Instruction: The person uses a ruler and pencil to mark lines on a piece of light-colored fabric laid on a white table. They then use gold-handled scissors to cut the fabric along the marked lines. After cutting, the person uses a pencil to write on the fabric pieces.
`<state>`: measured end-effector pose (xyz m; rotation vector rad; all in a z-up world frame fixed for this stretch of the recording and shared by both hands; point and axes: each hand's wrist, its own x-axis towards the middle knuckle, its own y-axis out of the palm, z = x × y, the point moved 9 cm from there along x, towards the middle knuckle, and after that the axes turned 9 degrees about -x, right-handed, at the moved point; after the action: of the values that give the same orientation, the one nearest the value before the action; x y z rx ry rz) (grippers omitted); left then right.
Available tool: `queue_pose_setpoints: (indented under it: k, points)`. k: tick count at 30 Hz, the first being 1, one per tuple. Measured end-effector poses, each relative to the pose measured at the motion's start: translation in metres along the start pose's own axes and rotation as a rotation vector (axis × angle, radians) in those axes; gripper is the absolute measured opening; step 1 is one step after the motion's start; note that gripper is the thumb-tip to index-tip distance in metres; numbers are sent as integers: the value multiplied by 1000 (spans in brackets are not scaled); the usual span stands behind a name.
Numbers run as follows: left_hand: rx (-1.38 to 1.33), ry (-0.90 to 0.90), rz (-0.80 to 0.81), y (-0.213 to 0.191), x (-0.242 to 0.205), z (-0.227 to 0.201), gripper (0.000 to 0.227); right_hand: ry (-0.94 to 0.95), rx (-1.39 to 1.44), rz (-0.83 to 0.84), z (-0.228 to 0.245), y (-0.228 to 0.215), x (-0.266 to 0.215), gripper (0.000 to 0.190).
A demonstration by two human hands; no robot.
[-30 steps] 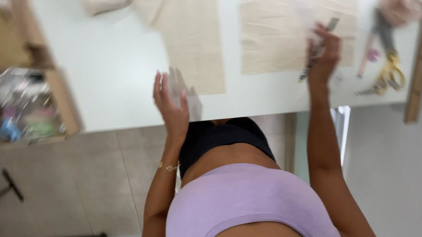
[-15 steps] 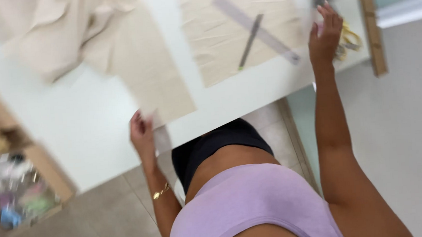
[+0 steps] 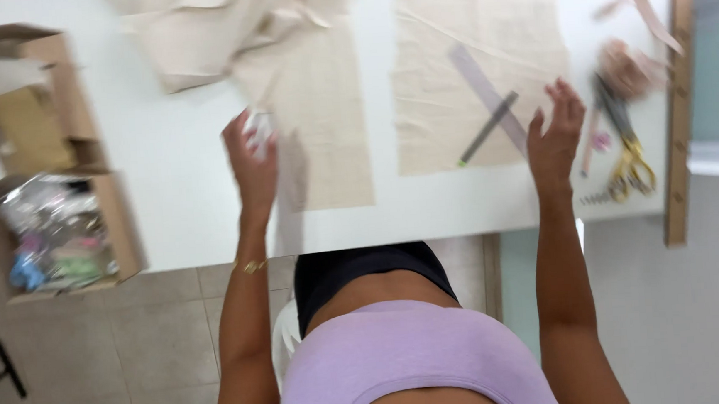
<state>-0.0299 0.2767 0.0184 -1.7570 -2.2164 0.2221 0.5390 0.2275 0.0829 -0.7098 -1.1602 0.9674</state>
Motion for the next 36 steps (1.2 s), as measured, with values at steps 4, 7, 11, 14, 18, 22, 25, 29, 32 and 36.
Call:
queue_pose_setpoints:
  k: [4, 7, 11, 14, 18, 22, 25, 29, 32, 36]
  points:
    - [188, 270, -32, 7, 95, -65, 63, -188, 237, 25, 140, 81, 46, 49]
    - [324, 406, 87, 63, 170, -65, 81, -291, 226, 138, 233, 150, 73, 46]
    - [842, 641, 311, 150, 228, -42, 75, -180, 222, 124, 304, 194, 117, 38]
    - [631, 712, 319, 136, 237, -55, 24, -5, 195, 93, 300, 207, 118, 36]
    - [-65, 380, -132, -30, 216, -79, 20, -37, 140, 88, 303, 212, 113, 39]
    - [157, 249, -426, -154, 128, -44, 22, -37, 132, 123, 306, 217, 114, 41]
    - [261, 103, -463, -164, 89, -34, 29, -64, 103, 133, 313, 205, 119, 41]
    - [161, 436, -77, -63, 98, -63, 23, -78, 35, 148, 325, 205, 121, 47]
    - [419, 486, 477, 53, 143, -78, 51, -79, -27, 154, 336, 209, 117, 54]
    - [636, 750, 587, 124, 198, -37, 65, -89, -104, 144, 338, 213, 110, 64]
